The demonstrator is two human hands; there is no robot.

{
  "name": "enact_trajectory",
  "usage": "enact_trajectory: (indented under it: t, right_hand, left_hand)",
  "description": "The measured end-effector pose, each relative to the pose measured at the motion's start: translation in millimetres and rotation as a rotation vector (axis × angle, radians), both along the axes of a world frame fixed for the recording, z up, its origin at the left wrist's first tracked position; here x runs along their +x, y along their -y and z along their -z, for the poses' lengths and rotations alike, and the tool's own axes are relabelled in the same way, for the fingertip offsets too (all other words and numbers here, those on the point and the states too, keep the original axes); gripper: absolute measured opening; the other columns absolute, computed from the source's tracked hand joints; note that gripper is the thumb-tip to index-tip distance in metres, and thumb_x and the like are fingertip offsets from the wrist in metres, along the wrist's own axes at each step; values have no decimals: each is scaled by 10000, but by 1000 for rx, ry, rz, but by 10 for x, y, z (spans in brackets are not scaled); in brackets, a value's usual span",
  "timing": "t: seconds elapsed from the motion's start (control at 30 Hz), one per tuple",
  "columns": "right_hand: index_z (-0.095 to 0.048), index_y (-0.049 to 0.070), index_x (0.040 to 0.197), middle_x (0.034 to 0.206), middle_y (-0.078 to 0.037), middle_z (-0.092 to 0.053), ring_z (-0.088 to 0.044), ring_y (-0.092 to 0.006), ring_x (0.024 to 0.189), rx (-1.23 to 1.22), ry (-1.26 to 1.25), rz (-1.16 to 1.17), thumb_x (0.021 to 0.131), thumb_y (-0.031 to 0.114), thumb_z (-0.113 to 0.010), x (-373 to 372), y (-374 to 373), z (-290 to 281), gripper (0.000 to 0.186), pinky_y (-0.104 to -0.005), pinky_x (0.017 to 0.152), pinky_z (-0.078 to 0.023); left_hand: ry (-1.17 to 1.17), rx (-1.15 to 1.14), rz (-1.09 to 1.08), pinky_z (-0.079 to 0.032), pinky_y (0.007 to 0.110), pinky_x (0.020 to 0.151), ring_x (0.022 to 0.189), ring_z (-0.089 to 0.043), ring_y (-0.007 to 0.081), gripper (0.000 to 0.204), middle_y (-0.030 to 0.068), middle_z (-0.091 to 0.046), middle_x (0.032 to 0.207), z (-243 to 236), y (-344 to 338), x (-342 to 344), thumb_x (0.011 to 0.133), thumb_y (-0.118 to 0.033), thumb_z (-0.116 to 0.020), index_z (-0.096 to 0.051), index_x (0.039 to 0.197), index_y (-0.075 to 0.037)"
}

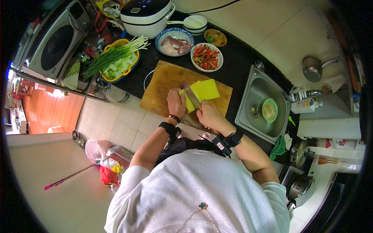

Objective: Washing and slicing meat and yellow vegetables on a cutting board.

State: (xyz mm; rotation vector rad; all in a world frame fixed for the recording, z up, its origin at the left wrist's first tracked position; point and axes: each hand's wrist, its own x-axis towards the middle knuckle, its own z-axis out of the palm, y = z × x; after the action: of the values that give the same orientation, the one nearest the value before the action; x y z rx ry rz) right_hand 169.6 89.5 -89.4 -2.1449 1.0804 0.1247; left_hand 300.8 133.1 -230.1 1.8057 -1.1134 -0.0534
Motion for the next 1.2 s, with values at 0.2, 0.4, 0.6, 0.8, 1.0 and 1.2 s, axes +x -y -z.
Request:
enact_trajectory:
  t: [0.2,0.4,0.6,0.8,1.0,1.2]
  right_hand:
    - [-412,-79,816,551,-177,-549,-558,-245,407,69,-27,-32,825,134,-438,25,65,48,214,-354,378,-442]
    - [-418,-112,836,543,-179,-539,-558,-233,405,62,-17,-52,823,122,-434,79,91,96,235,-349,376,-442]
    - [-490,-116,842,752,-306,-565,-570,-442,721,67,-73,-25,766,135,-487,115,75,156,262,-480,654,-465]
    - [-480,-102,875,756,-299,-565,-562,-441,733,-29,-36,-8,775,166,-488,79,-44,280,286,-498,678,-441]
    - [-458,-34,846,720,-260,-568,-547,-439,701,-279,101,3,782,174,-494,-103,-52,647,220,-507,628,-439]
    - [-451,-18,938,590,-115,-528,-524,-199,427,50,275,118,806,155,-539,-290,72,688,234,-337,390,-417]
  left_hand:
    - [-6,-8,12,-345,426,768,877,-434,371,196,197,-453,929,-68,-2,-3,858,-148,-454,-456,987,0]
    - [7,16,9,-347,431,762,874,-437,373,207,202,-452,928,-27,-4,0,862,-151,-445,-453,995,7]
    - [-1,19,28,-345,418,773,891,-440,361,211,189,-456,955,-14,-26,4,838,-136,-470,-448,997,1]
    - [29,33,40,-344,409,773,918,-442,356,220,181,-465,985,41,-10,36,813,-116,-489,-442,997,-4]
    - [14,-47,66,-361,412,732,825,-464,344,207,178,-483,890,6,5,50,871,-190,-433,-475,929,4]
    - [-46,-5,66,-330,411,790,923,-447,330,205,166,-490,967,-39,-16,43,843,-171,-453,-482,989,-30]
